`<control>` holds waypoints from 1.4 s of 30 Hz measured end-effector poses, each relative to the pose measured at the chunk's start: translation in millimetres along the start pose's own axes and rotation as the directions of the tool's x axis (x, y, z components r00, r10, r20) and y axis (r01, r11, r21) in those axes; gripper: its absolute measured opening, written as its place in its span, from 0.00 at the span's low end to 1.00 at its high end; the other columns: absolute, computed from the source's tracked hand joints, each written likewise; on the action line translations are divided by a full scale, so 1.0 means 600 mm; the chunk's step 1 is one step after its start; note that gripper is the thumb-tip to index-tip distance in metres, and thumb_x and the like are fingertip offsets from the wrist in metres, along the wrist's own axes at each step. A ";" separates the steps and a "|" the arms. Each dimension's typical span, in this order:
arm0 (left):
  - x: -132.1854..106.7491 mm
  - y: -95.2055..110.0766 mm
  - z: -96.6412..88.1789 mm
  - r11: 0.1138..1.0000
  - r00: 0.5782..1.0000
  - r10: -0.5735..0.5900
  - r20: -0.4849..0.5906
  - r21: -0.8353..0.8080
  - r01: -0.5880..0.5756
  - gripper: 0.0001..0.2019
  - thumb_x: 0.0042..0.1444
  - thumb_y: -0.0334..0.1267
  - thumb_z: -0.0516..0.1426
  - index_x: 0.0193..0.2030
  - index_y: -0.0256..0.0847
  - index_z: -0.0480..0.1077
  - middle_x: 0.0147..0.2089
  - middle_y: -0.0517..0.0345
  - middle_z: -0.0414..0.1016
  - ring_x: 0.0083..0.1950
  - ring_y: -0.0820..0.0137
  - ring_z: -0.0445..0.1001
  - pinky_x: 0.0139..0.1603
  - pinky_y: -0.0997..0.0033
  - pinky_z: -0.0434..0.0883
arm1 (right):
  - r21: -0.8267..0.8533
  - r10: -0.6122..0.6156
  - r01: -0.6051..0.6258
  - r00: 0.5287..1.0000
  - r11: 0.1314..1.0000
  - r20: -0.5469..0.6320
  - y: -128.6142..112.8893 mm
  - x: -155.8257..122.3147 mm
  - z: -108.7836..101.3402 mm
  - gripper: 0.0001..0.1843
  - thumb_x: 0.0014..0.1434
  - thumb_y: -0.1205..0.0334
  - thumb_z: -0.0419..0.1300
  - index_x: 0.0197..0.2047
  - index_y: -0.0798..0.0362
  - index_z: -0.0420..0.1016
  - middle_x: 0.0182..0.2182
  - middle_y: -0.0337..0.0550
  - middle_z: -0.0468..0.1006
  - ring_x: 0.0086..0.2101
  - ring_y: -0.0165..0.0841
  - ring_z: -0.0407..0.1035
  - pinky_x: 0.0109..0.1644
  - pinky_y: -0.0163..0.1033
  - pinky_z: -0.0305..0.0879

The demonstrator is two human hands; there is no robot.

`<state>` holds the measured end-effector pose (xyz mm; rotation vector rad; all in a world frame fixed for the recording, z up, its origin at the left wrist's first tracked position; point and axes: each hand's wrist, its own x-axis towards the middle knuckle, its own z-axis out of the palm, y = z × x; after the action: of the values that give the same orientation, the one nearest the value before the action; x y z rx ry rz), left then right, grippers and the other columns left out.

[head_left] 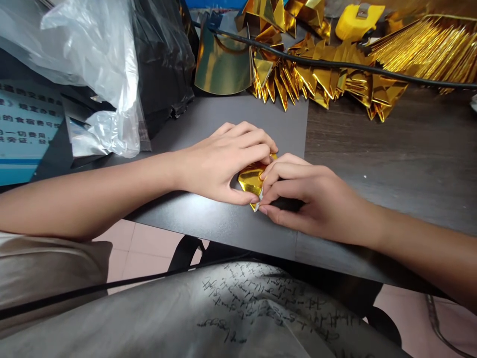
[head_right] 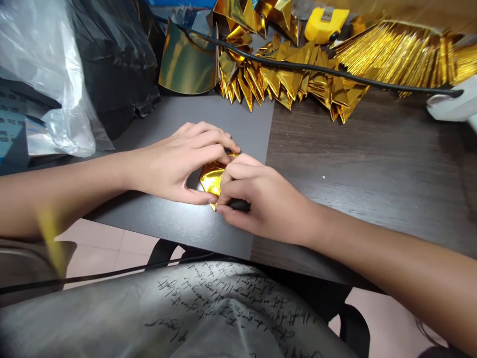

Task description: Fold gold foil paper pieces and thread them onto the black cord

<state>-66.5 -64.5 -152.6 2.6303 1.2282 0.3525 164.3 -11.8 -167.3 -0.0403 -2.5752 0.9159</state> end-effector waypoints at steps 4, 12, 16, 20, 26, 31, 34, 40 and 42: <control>0.000 -0.003 0.001 1.000 1.000 0.009 -0.004 -0.007 -0.009 0.20 0.56 0.53 0.63 0.50 0.45 0.70 0.64 0.49 0.69 0.65 0.47 0.64 0.62 0.43 0.62 | -0.004 0.072 -0.073 0.997 0.997 -0.021 -0.008 0.000 0.005 0.05 0.62 0.68 0.62 0.34 0.52 0.79 0.34 0.43 0.78 0.42 0.35 0.70 0.49 0.42 0.68; 0.000 -0.002 0.001 1.000 1.000 -0.004 0.008 0.006 0.004 0.21 0.56 0.53 0.64 0.50 0.45 0.70 0.64 0.49 0.69 0.66 0.46 0.63 0.63 0.42 0.62 | -0.026 0.130 -0.132 0.990 0.991 -0.062 -0.014 0.001 0.015 0.05 0.61 0.69 0.63 0.33 0.53 0.77 0.35 0.43 0.77 0.42 0.35 0.69 0.48 0.40 0.68; 0.000 -0.002 0.001 1.000 1.000 -0.008 0.005 -0.008 0.008 0.21 0.56 0.53 0.64 0.50 0.45 0.70 0.64 0.49 0.69 0.66 0.45 0.63 0.63 0.41 0.62 | -0.039 0.135 -0.138 0.988 0.990 -0.075 -0.016 0.001 0.017 0.05 0.60 0.70 0.62 0.32 0.53 0.77 0.35 0.43 0.76 0.42 0.35 0.68 0.48 0.40 0.68; 0.000 -0.003 0.003 1.000 1.000 0.007 -0.011 -0.010 -0.008 0.21 0.56 0.54 0.63 0.50 0.45 0.70 0.63 0.49 0.69 0.65 0.46 0.64 0.63 0.42 0.62 | -0.057 0.129 -0.133 0.989 0.989 -0.073 -0.015 0.001 0.018 0.05 0.60 0.70 0.62 0.32 0.53 0.76 0.35 0.44 0.76 0.42 0.35 0.68 0.48 0.40 0.67; -0.002 -0.003 0.004 1.000 1.000 0.011 -0.015 -0.006 -0.011 0.21 0.55 0.52 0.63 0.51 0.44 0.70 0.63 0.47 0.69 0.65 0.46 0.63 0.63 0.45 0.61 | -0.139 0.089 -0.102 0.992 0.985 -0.093 -0.016 -0.001 0.023 0.04 0.61 0.70 0.62 0.34 0.54 0.75 0.36 0.44 0.77 0.44 0.37 0.70 0.49 0.42 0.70; -0.002 -0.003 0.002 1.000 1.000 0.011 -0.005 0.007 -0.011 0.22 0.56 0.54 0.62 0.52 0.44 0.69 0.64 0.47 0.69 0.65 0.47 0.63 0.62 0.45 0.61 | -0.285 -0.063 0.033 0.993 0.958 -0.097 -0.017 -0.009 0.028 0.06 0.66 0.70 0.60 0.36 0.54 0.76 0.36 0.45 0.77 0.47 0.39 0.72 0.50 0.44 0.72; -0.002 -0.003 0.002 1.000 1.000 0.016 -0.005 0.009 -0.016 0.22 0.57 0.54 0.61 0.52 0.44 0.69 0.64 0.47 0.69 0.65 0.47 0.63 0.62 0.45 0.61 | -0.321 -0.112 0.086 0.992 0.943 -0.065 -0.017 -0.013 0.025 0.06 0.67 0.70 0.60 0.36 0.56 0.77 0.37 0.46 0.77 0.48 0.39 0.72 0.49 0.44 0.73; -0.003 -0.003 0.003 1.000 1.000 0.016 -0.004 0.012 -0.016 0.21 0.58 0.54 0.61 0.52 0.45 0.69 0.65 0.47 0.68 0.66 0.47 0.63 0.62 0.46 0.61 | -0.421 -0.220 0.241 0.970 0.875 0.100 -0.018 -0.015 0.007 0.08 0.69 0.67 0.58 0.40 0.59 0.78 0.38 0.49 0.77 0.50 0.42 0.72 0.46 0.44 0.75; -0.003 -0.003 0.003 1.000 1.000 0.016 -0.006 0.009 -0.016 0.21 0.57 0.53 0.61 0.53 0.46 0.68 0.65 0.47 0.68 0.66 0.47 0.63 0.63 0.45 0.61 | -0.491 -0.257 0.296 0.955 0.819 0.148 -0.021 -0.016 0.001 0.08 0.70 0.67 0.58 0.42 0.60 0.79 0.38 0.49 0.77 0.48 0.42 0.73 0.45 0.45 0.75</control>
<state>-68.2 -65.1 -154.8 2.6503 1.2137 0.3583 174.3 -23.6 -163.3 0.2207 -2.7229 0.1137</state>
